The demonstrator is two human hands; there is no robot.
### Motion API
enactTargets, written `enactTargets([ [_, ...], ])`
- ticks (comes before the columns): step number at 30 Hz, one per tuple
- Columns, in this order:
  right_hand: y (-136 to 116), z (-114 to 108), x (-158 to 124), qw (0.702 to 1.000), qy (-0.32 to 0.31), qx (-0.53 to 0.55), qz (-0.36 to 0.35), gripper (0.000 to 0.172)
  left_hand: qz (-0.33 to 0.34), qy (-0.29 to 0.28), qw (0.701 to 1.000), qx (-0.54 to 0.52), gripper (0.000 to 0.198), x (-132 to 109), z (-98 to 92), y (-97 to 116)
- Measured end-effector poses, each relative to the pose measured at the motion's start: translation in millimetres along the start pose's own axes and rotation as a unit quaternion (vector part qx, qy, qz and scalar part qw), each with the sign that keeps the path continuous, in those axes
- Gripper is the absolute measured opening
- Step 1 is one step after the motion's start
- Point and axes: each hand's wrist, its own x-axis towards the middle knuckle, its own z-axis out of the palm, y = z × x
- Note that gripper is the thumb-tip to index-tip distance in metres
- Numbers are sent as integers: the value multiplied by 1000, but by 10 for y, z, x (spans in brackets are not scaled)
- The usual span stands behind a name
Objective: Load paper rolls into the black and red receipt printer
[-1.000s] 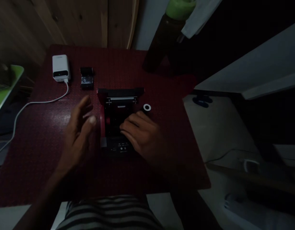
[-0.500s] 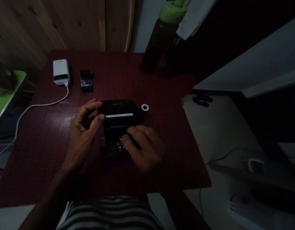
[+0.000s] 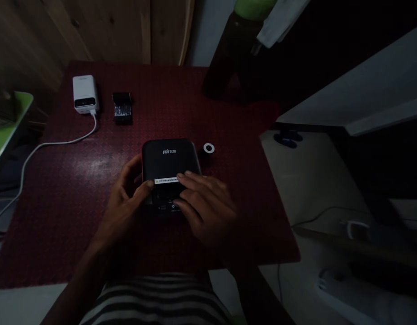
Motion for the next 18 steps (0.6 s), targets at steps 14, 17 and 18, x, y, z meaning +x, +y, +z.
enactTargets([
  [14, 59, -107, -264, 977, 49, 94, 183, 30, -15, 3, 1000, -3, 62, -163, -74, -109],
  [17, 67, -42, -435, 943, 37, 128, 305, 42, -24, 1, 1000, 10, 66, -202, -90, -118],
  [18, 58, -6, -484, 931, 26, 145, 333, 47, -24, 4, 1000, 9, 66, -204, -85, -111],
])
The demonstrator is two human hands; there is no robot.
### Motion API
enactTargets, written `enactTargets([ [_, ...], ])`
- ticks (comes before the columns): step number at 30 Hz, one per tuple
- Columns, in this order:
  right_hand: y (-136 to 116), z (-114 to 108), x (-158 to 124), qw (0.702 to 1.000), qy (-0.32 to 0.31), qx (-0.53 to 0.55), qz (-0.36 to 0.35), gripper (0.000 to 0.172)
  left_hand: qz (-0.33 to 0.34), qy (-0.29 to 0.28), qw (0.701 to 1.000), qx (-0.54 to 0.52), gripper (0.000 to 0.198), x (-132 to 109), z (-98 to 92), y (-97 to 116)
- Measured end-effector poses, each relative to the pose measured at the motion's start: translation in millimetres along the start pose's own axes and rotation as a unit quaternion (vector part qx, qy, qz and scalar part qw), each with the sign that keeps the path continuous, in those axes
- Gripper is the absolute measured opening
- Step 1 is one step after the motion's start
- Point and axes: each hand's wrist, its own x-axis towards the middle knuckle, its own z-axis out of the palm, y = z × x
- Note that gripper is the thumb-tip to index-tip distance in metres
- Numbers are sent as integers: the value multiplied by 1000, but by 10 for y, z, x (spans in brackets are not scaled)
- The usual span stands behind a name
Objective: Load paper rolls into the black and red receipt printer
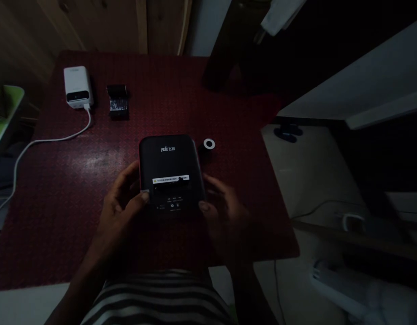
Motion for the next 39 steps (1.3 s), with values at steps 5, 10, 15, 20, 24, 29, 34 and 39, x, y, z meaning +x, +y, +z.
enactTargets([
  [5, 35, 133, -127, 997, -30, 51, 50, 63, -3, 12, 1000, 4, 62, 9, 49, 68],
  [10, -26, 122, -126, 996, -38, 61, 58, 67, -9, 17, 1000, 10, 64, -9, 32, 50],
  [15, -26, 125, -132, 997, -39, 61, 42, 66, -4, 1, 1000, 9, 68, -15, -2, 6],
  [20, 6, 126, -163, 997, -39, 56, 32, 63, -40, 28, 999, 1, 69, -27, 43, 114],
  [24, 11, 111, -185, 997, -44, 55, 22, 62, -53, 28, 998, -5, 65, -59, 84, 206],
  [29, 33, 121, -213, 998, -37, 48, 2, 61, -67, 28, 997, -14, 65, -64, 137, 252],
  [34, 65, 151, -249, 999, -30, 36, -4, 62, -76, 36, 996, -25, 68, -40, 166, 230],
  [39, 71, 75, -186, 998, -44, 46, 14, 56, -49, 36, 998, -28, 68, -43, 130, 105],
])
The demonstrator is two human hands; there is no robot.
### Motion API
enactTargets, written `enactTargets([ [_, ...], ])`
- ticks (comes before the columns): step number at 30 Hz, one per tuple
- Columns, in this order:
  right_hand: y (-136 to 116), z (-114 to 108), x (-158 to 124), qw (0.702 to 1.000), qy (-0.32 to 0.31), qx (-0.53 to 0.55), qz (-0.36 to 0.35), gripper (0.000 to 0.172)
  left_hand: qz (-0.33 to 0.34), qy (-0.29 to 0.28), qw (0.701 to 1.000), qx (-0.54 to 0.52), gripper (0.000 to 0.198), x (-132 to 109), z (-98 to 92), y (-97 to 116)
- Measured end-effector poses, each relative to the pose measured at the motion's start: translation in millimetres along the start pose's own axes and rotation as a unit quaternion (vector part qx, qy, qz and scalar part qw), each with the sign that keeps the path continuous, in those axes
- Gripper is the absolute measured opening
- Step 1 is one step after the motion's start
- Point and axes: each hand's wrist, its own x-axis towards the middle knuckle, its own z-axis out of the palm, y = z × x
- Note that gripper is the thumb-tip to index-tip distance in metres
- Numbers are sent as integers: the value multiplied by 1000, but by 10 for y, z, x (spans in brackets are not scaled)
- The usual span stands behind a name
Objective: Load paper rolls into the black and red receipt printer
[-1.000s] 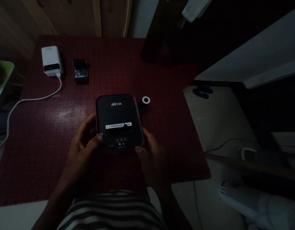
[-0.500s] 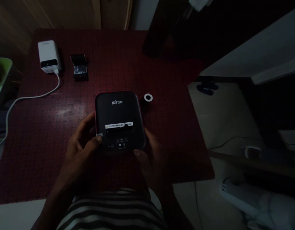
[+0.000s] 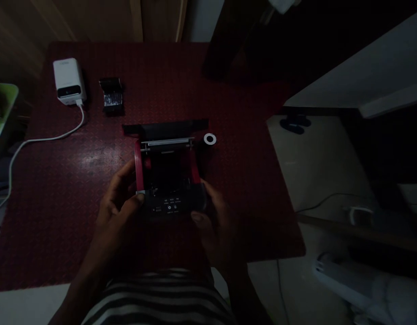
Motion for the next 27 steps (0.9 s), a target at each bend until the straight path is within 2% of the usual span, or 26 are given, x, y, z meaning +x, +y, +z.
enactTargets([
  [2, -52, -91, 90, 1000, -2, -11, 7, 51, 20, -14, 1000, -2, 65, 10, -33, -60],
  [4, -156, -184, 233, 999, 12, -45, -17, 43, 41, -30, 999, -2, 63, 27, -67, -112],
  [7, -374, -232, 541, 983, 12, -120, -137, 29, 78, -40, 996, 14, 61, 67, -111, -186],
  [9, -519, -172, 783, 958, -45, -168, -227, 27, 112, -40, 992, 34, 62, 96, -135, -245],
  [11, -656, -55, 1018, 927, -138, -236, -259, 28, 145, -44, 987, 46, 64, 123, -155, -308],
  [15, -903, 193, 1337, 854, -320, -374, -171, 32, 168, -50, 982, 66, 66, 151, -180, -367],
  [17, -986, 264, 1406, 826, -369, -406, -133, 35, 168, -53, 981, 77, 67, 151, -187, -350],
  [19, -1026, 289, 1438, 809, -392, -421, -120, 37, 168, -59, 981, 81, 67, 148, -194, -324],
  [22, -1031, 267, 1450, 810, -397, -414, -126, 36, 165, -59, 981, 87, 66, 149, -206, -305],
  [25, -998, 216, 1419, 832, -369, -389, -139, 34, 165, -55, 980, 92, 66, 156, -209, -308],
  [27, -956, 173, 1362, 854, -326, -374, -158, 31, 167, -53, 980, 94, 65, 157, -202, -298],
])
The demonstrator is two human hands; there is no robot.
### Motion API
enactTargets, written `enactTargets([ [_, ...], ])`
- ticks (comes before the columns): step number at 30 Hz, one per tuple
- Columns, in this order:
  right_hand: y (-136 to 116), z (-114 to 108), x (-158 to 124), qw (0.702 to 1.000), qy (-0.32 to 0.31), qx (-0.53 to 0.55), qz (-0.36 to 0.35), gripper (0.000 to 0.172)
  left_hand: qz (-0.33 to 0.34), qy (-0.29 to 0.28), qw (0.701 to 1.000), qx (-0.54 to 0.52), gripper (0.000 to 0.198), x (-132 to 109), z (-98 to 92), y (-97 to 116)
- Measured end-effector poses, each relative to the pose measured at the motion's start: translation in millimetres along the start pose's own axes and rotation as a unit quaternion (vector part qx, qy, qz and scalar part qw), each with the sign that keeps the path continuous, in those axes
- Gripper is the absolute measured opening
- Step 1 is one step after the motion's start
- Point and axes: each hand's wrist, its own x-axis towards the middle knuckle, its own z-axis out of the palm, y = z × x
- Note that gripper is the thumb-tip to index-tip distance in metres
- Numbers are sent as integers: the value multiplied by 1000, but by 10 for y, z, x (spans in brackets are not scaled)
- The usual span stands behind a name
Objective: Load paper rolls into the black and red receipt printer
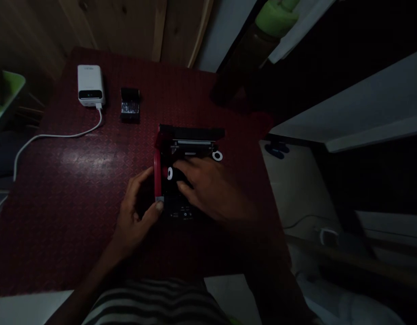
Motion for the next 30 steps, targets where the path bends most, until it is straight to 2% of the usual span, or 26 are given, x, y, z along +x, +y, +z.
enactTargets([
  [3, 32, 50, -178, 993, 114, 32, -23, 26, -6, 3, 1000, -5, 63, 2, 14, 32],
  [5, 60, 54, -347, 975, 201, 83, -41, 27, -18, 3, 1000, -12, 64, -4, 23, 36],
  [7, 112, 43, -547, 951, 273, 142, -28, 29, -23, 7, 999, -22, 66, -12, 29, 15],
  [10, 263, 77, -863, 898, 362, 243, 60, 31, -14, 10, 999, -37, 66, -17, 35, -31],
  [13, 463, 253, -1105, 818, 433, 354, 136, 31, -10, 8, 999, -41, 63, -6, 37, -36],
  [14, 522, 343, -1153, 800, 439, 377, 156, 30, -10, 9, 999, -40, 62, 0, 36, -29],
  [16, 608, 552, -1191, 788, 421, 405, 194, 28, -9, 11, 999, -34, 62, 12, 35, -14],
  [19, 651, 892, -1123, 794, 362, 436, 220, 28, -6, 18, 1000, -18, 63, 19, 36, -4],
  [23, 649, 1238, -949, 814, 331, 435, 197, 28, -12, 28, 999, -14, 64, 14, 59, 14],
  [26, 674, 1333, -901, 821, 326, 428, 188, 30, -23, 31, 999, -18, 65, 10, 76, 37],
  [30, 728, 1297, -999, 830, 313, 427, 177, 38, -26, 31, 999, -17, 62, 6, 61, 21],
])
